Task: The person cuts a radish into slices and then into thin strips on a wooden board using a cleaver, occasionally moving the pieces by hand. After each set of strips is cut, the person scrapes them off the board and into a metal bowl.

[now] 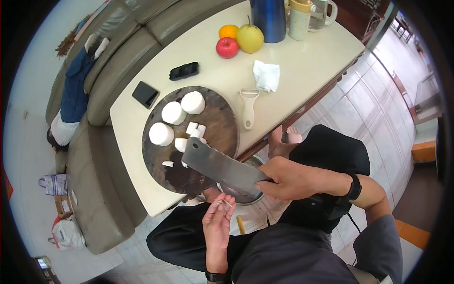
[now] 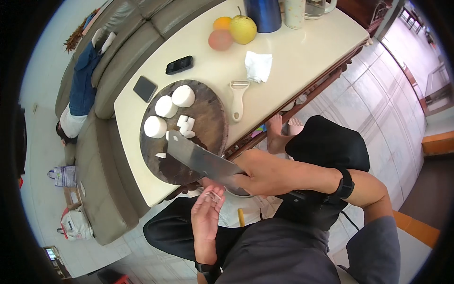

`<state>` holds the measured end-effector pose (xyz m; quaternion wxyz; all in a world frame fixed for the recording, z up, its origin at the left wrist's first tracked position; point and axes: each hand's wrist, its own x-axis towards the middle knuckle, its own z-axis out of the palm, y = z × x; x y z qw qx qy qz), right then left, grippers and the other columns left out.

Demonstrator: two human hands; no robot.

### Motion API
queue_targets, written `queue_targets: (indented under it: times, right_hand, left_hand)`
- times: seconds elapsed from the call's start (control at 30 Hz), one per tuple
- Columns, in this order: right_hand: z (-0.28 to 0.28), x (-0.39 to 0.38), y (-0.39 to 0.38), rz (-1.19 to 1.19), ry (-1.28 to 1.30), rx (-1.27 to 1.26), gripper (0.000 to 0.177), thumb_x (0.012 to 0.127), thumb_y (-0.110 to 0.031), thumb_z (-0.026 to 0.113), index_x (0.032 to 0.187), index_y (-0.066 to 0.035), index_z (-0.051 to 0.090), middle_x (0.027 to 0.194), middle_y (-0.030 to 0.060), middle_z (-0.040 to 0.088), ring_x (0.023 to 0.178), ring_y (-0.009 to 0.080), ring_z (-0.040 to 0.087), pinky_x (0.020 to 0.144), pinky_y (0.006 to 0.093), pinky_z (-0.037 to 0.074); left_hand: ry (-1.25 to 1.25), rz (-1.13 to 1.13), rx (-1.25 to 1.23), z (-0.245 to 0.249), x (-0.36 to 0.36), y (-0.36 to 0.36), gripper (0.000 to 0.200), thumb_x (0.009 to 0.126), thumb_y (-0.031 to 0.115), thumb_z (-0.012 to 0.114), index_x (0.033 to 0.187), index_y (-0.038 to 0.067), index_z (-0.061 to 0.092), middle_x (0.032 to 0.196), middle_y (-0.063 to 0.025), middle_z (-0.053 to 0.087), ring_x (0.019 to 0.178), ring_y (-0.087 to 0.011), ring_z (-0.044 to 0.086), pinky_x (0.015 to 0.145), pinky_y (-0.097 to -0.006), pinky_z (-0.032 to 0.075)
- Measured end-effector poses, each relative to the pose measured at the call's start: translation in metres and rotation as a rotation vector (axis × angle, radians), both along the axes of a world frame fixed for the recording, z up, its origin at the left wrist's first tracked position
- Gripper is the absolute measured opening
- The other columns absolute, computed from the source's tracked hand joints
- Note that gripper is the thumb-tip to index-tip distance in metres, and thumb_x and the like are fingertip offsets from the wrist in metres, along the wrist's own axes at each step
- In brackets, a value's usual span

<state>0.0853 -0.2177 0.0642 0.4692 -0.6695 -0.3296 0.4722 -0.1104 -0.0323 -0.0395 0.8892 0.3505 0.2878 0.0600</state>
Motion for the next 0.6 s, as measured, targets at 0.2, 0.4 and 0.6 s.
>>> queue_targets:
  times: [0.2, 0.4, 0.6]
  right_hand:
    - [0.006, -0.004, 0.001, -0.040, -0.096, 0.081, 0.018, 0.086, -0.008, 0.049, 0.079, 0.009, 0.052, 0.065, 0.0248, 0.052, 0.059, 0.0369, 0.053, 0.061, 0.0420, 0.045]
    - [0.002, -0.003, -0.002, -0.070, -0.155, 0.149, 0.017, 0.084, -0.007, 0.050, 0.079, 0.009, 0.051, 0.067, 0.0261, 0.053, 0.062, 0.0412, 0.050, 0.063, 0.0433, 0.044]
    - [0.003, 0.000, -0.004, -0.055, -0.229, 0.114, 0.019, 0.085, -0.009, 0.052, 0.079, 0.009, 0.052, 0.069, 0.0283, 0.054, 0.064, 0.0441, 0.052, 0.062, 0.0447, 0.044]
  left_hand:
    - [0.433, -0.023, 0.176, -0.099, 0.006, 0.005, 0.042, 0.097, 0.011, 0.054, 0.134, -0.004, 0.042, 0.143, -0.0169, 0.042, 0.128, -0.0271, 0.047, 0.107, -0.0400, 0.038]
    - [0.352, -0.023, 0.308, -0.126, 0.003, 0.013, 0.035, 0.093, 0.011, 0.061, 0.126, -0.002, 0.057, 0.125, -0.0138, 0.060, 0.114, -0.0227, 0.058, 0.102, -0.0385, 0.042]
    - [0.227, -0.158, 0.571, -0.081, 0.007, 0.009, 0.013, 0.090, -0.001, 0.062, 0.101, -0.004, 0.068, 0.091, -0.0077, 0.069, 0.086, -0.0157, 0.066, 0.077, -0.0272, 0.055]
